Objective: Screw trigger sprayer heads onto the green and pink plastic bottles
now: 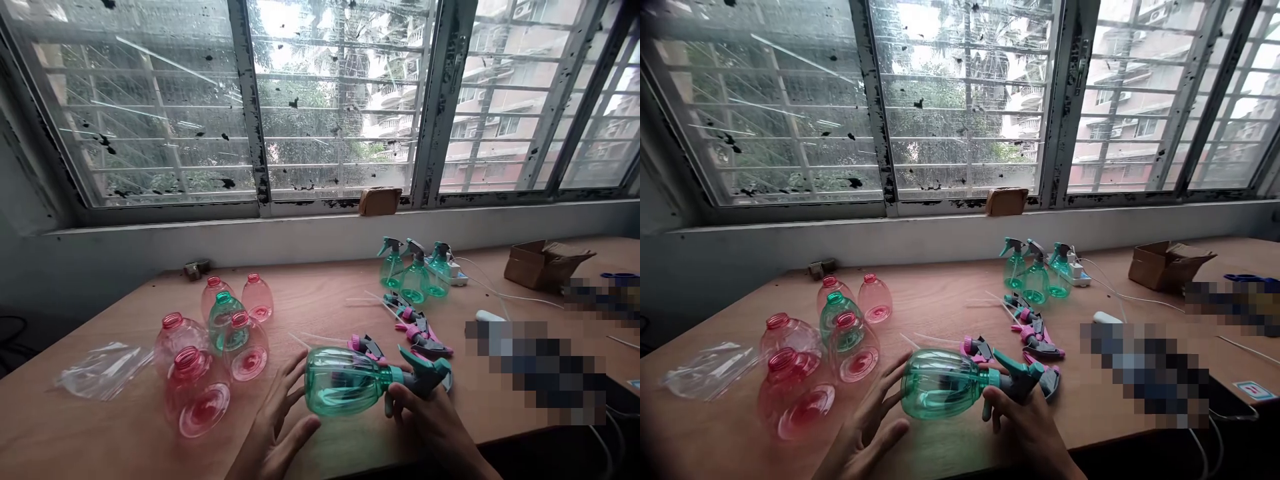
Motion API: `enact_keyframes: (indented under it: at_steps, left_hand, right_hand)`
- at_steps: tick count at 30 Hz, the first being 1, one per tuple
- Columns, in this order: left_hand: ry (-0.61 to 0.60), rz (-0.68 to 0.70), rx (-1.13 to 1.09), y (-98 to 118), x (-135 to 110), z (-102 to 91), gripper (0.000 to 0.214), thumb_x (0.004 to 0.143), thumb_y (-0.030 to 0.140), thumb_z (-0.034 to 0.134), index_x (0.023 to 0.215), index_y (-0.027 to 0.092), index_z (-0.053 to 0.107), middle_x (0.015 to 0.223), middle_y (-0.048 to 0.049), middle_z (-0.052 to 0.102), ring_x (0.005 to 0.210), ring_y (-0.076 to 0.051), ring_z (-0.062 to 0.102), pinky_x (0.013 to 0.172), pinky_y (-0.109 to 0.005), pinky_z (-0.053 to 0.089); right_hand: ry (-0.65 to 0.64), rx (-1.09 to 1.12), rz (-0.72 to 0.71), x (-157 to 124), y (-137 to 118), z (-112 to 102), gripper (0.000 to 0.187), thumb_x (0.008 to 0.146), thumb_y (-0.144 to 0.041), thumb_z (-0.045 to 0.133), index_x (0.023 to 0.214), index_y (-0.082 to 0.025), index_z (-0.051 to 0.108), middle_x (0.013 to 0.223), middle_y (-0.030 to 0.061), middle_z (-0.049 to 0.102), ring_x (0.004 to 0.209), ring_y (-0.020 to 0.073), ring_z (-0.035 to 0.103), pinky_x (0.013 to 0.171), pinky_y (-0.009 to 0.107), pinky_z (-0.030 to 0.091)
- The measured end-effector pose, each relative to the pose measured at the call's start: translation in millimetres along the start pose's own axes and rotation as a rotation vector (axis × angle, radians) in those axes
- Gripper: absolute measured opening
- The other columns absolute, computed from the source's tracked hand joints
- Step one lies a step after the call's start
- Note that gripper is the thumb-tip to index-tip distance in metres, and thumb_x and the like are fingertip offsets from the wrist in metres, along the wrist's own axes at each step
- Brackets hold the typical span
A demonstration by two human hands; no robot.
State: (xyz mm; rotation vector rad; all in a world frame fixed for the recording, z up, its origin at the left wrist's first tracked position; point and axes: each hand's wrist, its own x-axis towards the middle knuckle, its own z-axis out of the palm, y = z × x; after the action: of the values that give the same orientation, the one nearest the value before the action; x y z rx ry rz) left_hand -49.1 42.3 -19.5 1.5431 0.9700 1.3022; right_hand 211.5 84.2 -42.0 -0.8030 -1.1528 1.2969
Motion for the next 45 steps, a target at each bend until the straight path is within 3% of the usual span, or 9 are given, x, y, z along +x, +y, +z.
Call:
enact_keyframes:
  at_steps: [7,10,16,23,30,35,38,42,45]
  left_hand:
    - [0.139,-0.157,-0.032,-2.2,4.4,-3.5,0.044,0.089,0.062,0.067,0.114,0.025,0.062,0.132,-0.0128,0.073,0.131,-0.040,0.061,0.107,-0.054,0.052]
    - [0.156,-0.147,-0.106,-0.5,3.3,-1.1,0.045,0.088,0.054,0.075,0.121,0.028,0.061,0.142,-0.0102,0.067,0.140,-0.038,0.054,0.106,-0.046,0.056]
    - [0.095,-0.116,-0.193,4.0,-1.5,1.3,0.063,0.089,0.047,0.077,0.146,0.032,0.053,0.156,-0.0065,0.057,0.157,-0.036,0.015,0.112,-0.042,0.054]
    - [0.160,-0.173,-0.053,2.5,2.3,-4.7,0.061,0.088,0.058,0.072,0.139,0.028,0.060,0.144,-0.0080,0.068,0.153,-0.041,0.030,0.101,-0.046,0.062]
    - [0.043,-0.010,-0.036,-1.8,-4.9,0.5,0.063,0.088,0.043,0.078,0.145,0.045,0.049,0.162,-0.0014,0.047,0.151,-0.033,0.037,0.125,-0.048,0.032]
    - [0.032,-0.006,-0.155,-3.6,-6.1,3.3,0.047,0.089,0.046,0.077,0.130,0.041,0.055,0.168,-0.0042,0.035,0.151,-0.035,0.038,0.117,-0.046,0.043]
    - [0.065,0.062,-0.169,-0.6,-3.6,-0.5,0.027,0.092,0.042,0.075,0.115,0.035,0.063,0.160,-0.0055,0.048,0.144,-0.036,0.049,0.110,-0.043,0.051]
    - [0.051,0.090,-0.103,-0.2,-2.9,-6.2,0.063,0.083,0.033,0.086,0.138,0.042,0.056,0.158,-0.0047,0.052,0.148,-0.035,0.044,0.117,-0.043,0.045]
    - [-0.040,0.080,0.113,-0.4,-4.1,-7.5,0.085,0.079,0.030,0.088,0.151,0.041,0.045,0.168,-0.0033,0.037,0.157,-0.036,0.023,0.128,-0.052,0.018]
  right_hand:
    - [-0.111,-0.140,-0.007,-0.3,4.5,-1.7,0.043,0.083,-0.050,0.085,0.111,-0.019,0.074,0.062,0.0013,0.074,0.051,0.0188,0.060,0.050,0.027,0.049]
    - [-0.146,-0.095,-0.064,-0.9,4.0,-0.2,0.038,0.085,-0.045,0.085,0.110,-0.022,0.069,0.064,-0.0016,0.072,0.052,0.0179,0.063,0.050,0.024,0.048]
    - [-0.133,-0.083,-0.048,-0.8,4.5,-0.4,0.034,0.082,-0.042,0.087,0.103,-0.022,0.069,0.065,0.0000,0.074,0.053,0.0186,0.064,0.048,0.024,0.049]
    - [-0.093,-0.326,-0.121,2.1,-2.3,-4.6,0.031,0.070,-0.043,0.093,0.094,-0.026,0.081,0.096,0.0088,0.079,0.093,0.0373,0.071,0.077,0.041,0.059]
    - [-0.067,-0.097,0.043,-0.1,4.8,-6.3,0.044,0.076,-0.056,0.088,0.091,-0.019,0.069,0.066,0.0056,0.078,0.055,0.0233,0.064,0.055,0.032,0.051]
    - [-0.118,-0.049,0.065,1.3,1.8,-1.3,0.044,0.078,-0.055,0.088,0.083,-0.017,0.067,0.060,0.0058,0.077,0.052,0.0215,0.065,0.051,0.028,0.048]
    - [-0.148,-0.011,0.105,-0.6,-0.6,0.9,0.042,0.076,-0.050,0.091,0.090,-0.016,0.069,0.066,0.0064,0.079,0.050,0.0202,0.066,0.050,0.028,0.052]
    - [-0.199,-0.003,0.114,-2.1,0.3,0.0,0.041,0.078,-0.048,0.090,0.095,-0.017,0.070,0.066,0.0059,0.080,0.046,0.0177,0.065,0.045,0.024,0.049]
    - [-0.147,0.030,0.135,-1.2,3.9,-2.3,0.045,0.077,-0.054,0.088,0.088,-0.019,0.063,0.059,0.0043,0.078,0.041,0.0171,0.063,0.040,0.023,0.048]
